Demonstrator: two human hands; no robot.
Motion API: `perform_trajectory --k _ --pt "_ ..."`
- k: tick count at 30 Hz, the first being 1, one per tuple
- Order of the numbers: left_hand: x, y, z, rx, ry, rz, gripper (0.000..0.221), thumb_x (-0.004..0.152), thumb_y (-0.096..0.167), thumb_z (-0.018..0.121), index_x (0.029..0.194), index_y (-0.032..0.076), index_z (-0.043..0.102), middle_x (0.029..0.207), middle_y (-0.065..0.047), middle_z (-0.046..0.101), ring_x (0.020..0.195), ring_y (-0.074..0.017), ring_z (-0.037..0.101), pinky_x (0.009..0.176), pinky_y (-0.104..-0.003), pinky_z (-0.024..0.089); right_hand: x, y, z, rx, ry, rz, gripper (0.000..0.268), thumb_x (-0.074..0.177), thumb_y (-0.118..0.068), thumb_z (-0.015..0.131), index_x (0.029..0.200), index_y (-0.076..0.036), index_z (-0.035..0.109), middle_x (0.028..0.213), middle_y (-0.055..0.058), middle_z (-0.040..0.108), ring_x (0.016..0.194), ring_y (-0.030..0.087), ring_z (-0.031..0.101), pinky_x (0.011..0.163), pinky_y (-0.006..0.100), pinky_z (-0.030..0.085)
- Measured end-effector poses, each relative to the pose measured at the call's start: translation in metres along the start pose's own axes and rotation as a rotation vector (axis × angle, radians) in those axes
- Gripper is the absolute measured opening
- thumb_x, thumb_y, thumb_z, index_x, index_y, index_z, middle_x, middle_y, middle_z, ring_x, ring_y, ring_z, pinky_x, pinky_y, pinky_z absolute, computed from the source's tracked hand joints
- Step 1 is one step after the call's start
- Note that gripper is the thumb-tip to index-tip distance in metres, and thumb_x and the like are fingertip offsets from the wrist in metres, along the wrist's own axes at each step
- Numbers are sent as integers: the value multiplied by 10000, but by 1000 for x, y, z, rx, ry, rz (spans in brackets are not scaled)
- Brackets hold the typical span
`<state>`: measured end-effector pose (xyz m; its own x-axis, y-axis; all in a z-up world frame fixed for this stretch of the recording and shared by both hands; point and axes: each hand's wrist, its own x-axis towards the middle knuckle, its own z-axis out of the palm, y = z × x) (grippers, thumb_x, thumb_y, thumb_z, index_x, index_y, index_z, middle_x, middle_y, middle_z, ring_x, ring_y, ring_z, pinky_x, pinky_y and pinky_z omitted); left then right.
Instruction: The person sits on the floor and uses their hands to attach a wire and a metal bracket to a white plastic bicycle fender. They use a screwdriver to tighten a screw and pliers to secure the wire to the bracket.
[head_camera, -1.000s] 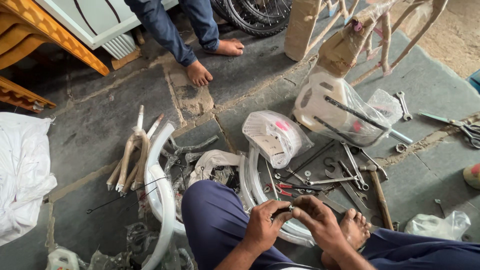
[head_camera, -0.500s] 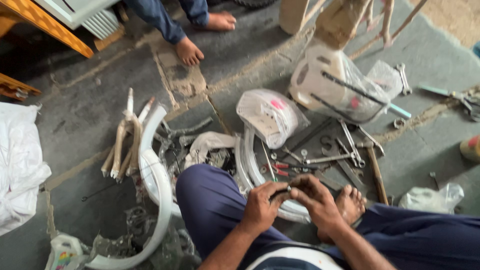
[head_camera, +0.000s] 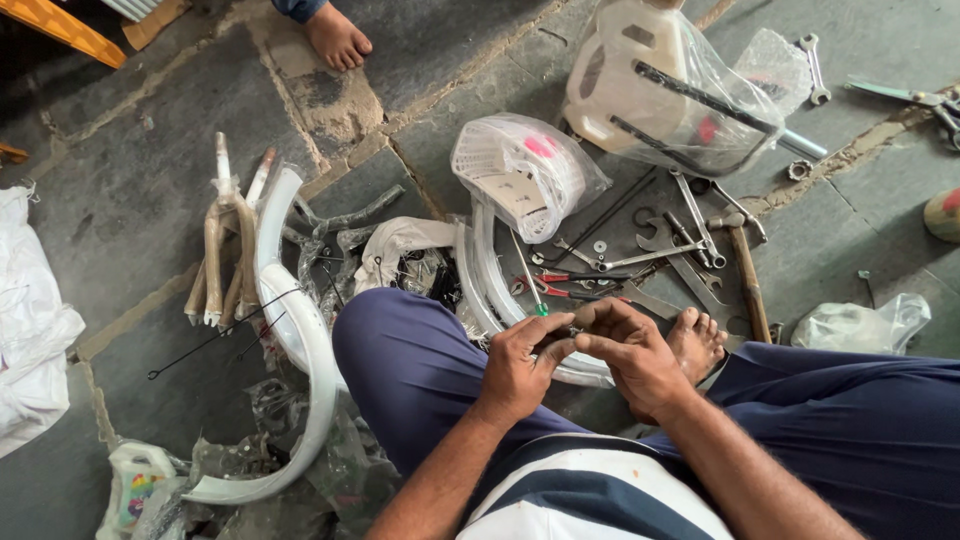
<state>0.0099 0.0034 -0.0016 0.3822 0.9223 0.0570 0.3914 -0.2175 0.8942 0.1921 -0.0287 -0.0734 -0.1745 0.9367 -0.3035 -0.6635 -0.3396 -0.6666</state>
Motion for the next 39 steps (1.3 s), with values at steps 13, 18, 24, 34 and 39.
perform_trajectory --k 13,18,24,34,39 --pt "-1 -19 4 -343 -10 -353 348 917 169 759 1252 88 708 1005 -71 754 877 -127 701 773 -289 587 8 -2 1 60 101 160 185 903 -153 676 1035 -23 686 903 33 715 807 125 646 731 280 548" --pt "5 -17 -3 -218 0 -192 267 912 149 786 1161 61 746 1014 -65 761 906 -131 723 805 -281 589 5 6 2 -354 60 207 279 1027 -270 625 995 -8 714 796 22 624 723 120 562 635 272 480" --pt "3 -11 -6 -106 -36 -119 238 901 121 792 1129 66 755 988 -71 762 906 -153 748 796 -273 604 2 1 0 -526 -19 142 230 899 -216 707 1025 -25 711 855 4 693 739 75 594 638 254 492" --pt "-1 -4 -8 -63 -34 -84 230 873 72 793 1100 50 769 976 -81 768 883 -170 750 766 -283 596 4 4 -2 -504 -12 103 226 929 -235 691 1014 -25 694 845 3 686 751 92 617 662 262 534" --pt "-3 -4 -8 -68 -31 -116 223 853 62 800 1072 35 769 944 -80 767 854 -168 758 754 -282 591 1 7 3 -438 -40 254 305 1022 -281 650 1043 14 721 870 33 656 772 108 570 671 260 480"
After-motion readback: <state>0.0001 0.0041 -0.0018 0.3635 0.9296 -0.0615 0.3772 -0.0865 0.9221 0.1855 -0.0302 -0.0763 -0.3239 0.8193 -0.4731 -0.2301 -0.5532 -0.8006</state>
